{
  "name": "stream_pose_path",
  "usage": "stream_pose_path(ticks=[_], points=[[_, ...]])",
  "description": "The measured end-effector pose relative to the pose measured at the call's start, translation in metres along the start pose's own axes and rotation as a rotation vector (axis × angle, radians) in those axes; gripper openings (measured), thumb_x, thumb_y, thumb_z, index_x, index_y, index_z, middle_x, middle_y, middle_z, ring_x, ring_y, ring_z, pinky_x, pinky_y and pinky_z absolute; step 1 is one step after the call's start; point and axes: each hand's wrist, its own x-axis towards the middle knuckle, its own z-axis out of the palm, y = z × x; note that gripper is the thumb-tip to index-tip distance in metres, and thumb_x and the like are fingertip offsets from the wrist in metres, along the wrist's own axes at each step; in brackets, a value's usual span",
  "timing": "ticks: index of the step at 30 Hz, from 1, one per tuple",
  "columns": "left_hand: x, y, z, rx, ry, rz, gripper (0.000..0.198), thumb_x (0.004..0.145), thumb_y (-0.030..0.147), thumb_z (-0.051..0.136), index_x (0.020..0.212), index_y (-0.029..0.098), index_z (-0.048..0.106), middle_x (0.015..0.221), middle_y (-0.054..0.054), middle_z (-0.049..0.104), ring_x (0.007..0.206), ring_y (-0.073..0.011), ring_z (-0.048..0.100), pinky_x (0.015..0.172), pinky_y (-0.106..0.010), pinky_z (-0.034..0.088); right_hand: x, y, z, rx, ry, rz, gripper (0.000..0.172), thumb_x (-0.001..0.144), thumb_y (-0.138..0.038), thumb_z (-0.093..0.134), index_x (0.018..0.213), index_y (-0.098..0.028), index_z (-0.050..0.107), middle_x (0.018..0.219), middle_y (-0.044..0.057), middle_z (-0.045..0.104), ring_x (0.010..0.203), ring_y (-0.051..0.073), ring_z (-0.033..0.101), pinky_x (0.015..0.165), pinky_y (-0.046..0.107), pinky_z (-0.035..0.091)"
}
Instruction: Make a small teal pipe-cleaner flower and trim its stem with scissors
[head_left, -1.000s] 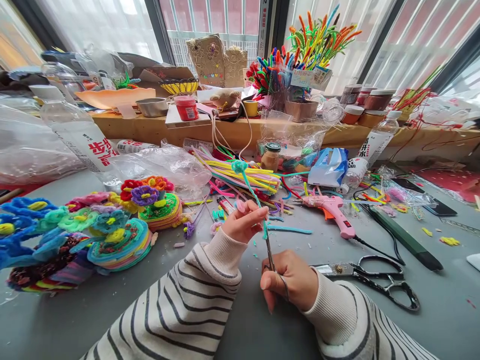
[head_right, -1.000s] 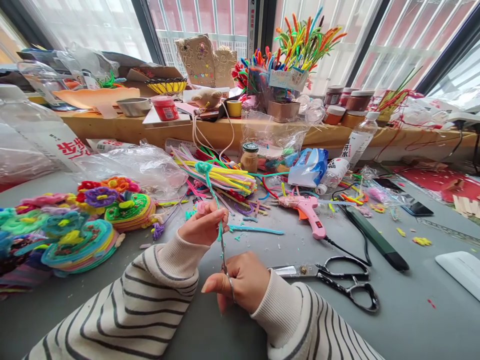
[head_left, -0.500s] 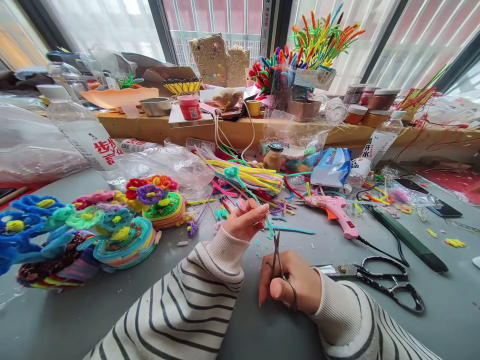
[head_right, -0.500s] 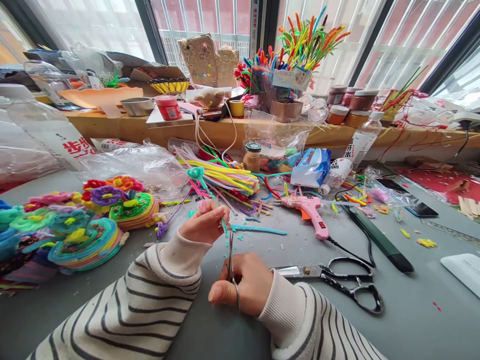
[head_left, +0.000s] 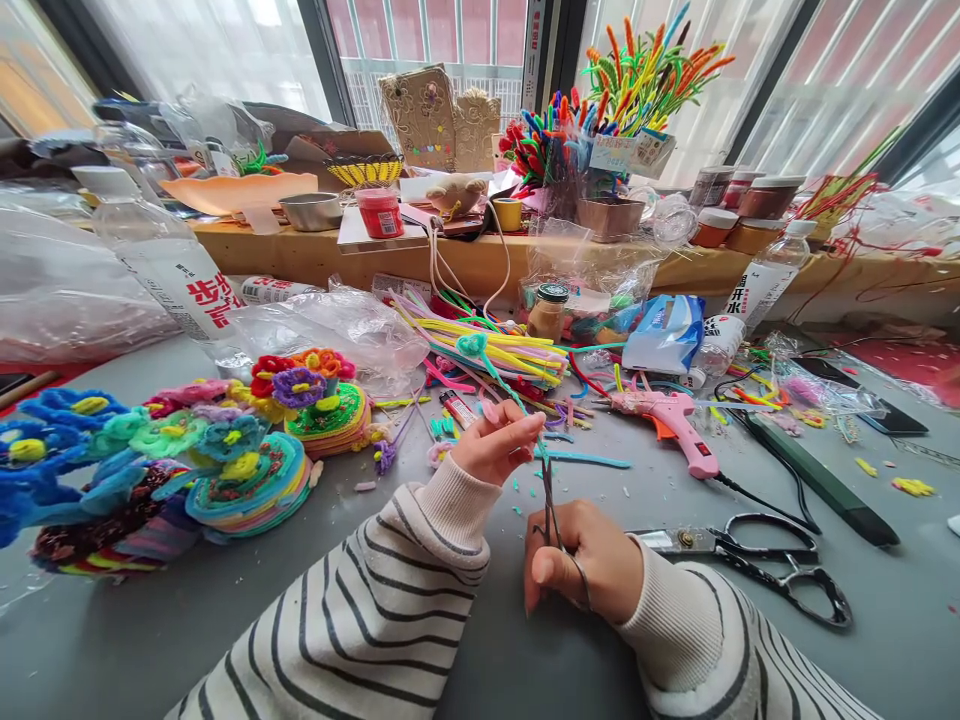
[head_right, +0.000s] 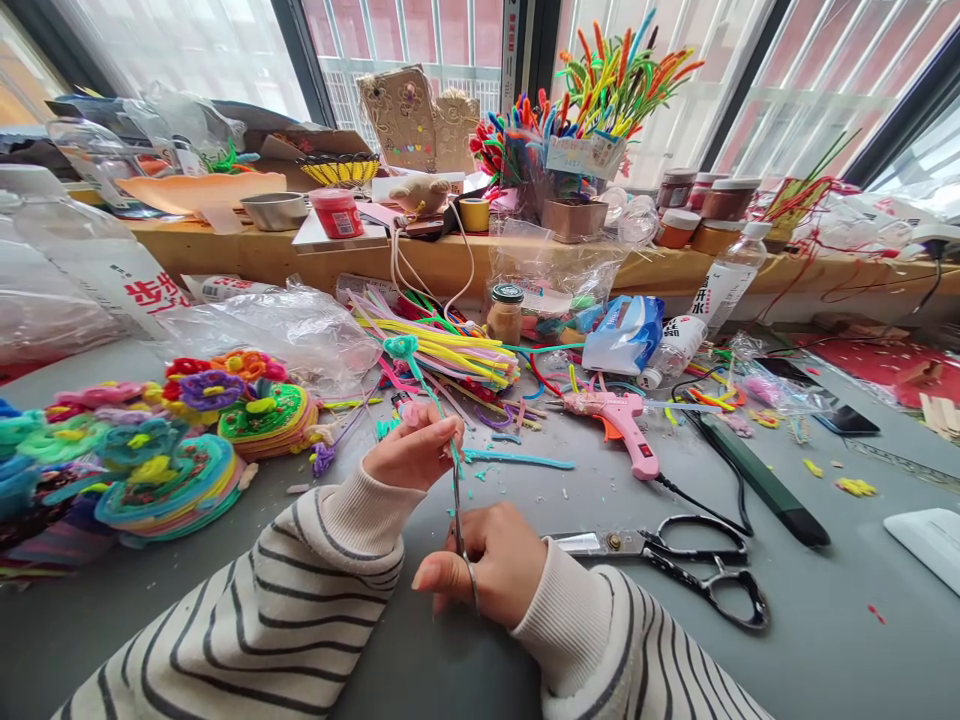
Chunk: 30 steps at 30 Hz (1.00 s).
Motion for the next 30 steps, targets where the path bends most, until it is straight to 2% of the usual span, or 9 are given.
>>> stream_pose_path(ticks=[4,7,13,18,20,30], points=[[-0.0004,0.0003,-0.0006,-0.004,0.003,0.011,0.031,0.051,0.028,0.068,0.048,0.015,0.041,0.049,0.005,0.044,0.045,-0.0029,0.039,0.046,-0.017,0.031,0.0008,-0.0002,-0.0008,0.074,-0.006,0.017,0.065,0.071,-0.062,0.035,0.046,-0.008,0.062,0.038,-0.001,0.041,0.032,0.002,0.033,0.036,0.016,0.028],[-0.0004,0.0005,-0.0007,-0.012,0.005,0.025,0.03,0.051,0.028,0.068,0.049,0.015,0.041,0.049,0.005,0.045,0.045,-0.0028,0.039,0.046,-0.017,0.031,0.0015,-0.0011,-0.0005,0.114,-0.009,0.022,0.063,0.07,-0.06,0.038,0.045,-0.007,0.062,0.035,-0.002,0.039,0.032,0.002,0.034,0.035,0.016,0.027],[-0.0001,0.0014,-0.0019,-0.02,0.004,0.039,0.031,0.051,0.026,0.068,0.047,0.015,0.039,0.048,0.005,0.045,0.045,-0.0035,0.039,0.046,-0.018,0.03,-0.0012,-0.0014,0.0,0.064,-0.028,-0.05,0.071,0.07,-0.065,0.03,0.051,-0.006,0.064,0.044,0.001,0.041,0.043,0.006,0.039,0.042,0.019,0.029],[0.0005,0.0022,-0.0007,-0.015,0.003,0.017,0.031,0.05,0.026,0.068,0.046,0.015,0.04,0.047,0.005,0.046,0.046,-0.0035,0.041,0.047,-0.017,0.03,-0.0019,0.0002,-0.0031,0.038,-0.157,-0.069,0.075,0.069,-0.068,0.024,0.06,-0.006,0.066,0.05,0.001,0.041,0.048,0.007,0.039,0.045,0.02,0.03],[0.0,0.0027,0.001,-0.015,0.004,0.017,0.031,0.049,0.026,0.069,0.046,0.014,0.04,0.047,0.005,0.046,0.046,-0.0034,0.041,0.046,-0.017,0.03,-0.0017,-0.0001,-0.0038,0.042,-0.165,-0.083,0.078,0.067,-0.07,0.021,0.062,-0.006,0.065,0.051,0.001,0.042,0.049,0.008,0.039,0.046,0.02,0.031],[-0.0026,0.0018,0.0015,0.004,-0.021,-0.013,0.031,0.049,0.026,0.068,0.046,0.015,0.039,0.047,0.005,0.041,0.047,-0.0045,0.039,0.047,-0.019,0.03,-0.0022,-0.0075,-0.0039,0.22,-0.207,-0.137,0.078,0.067,-0.071,0.02,0.056,-0.005,0.061,0.049,0.0,0.039,0.04,0.004,0.033,0.04,0.018,0.027]])
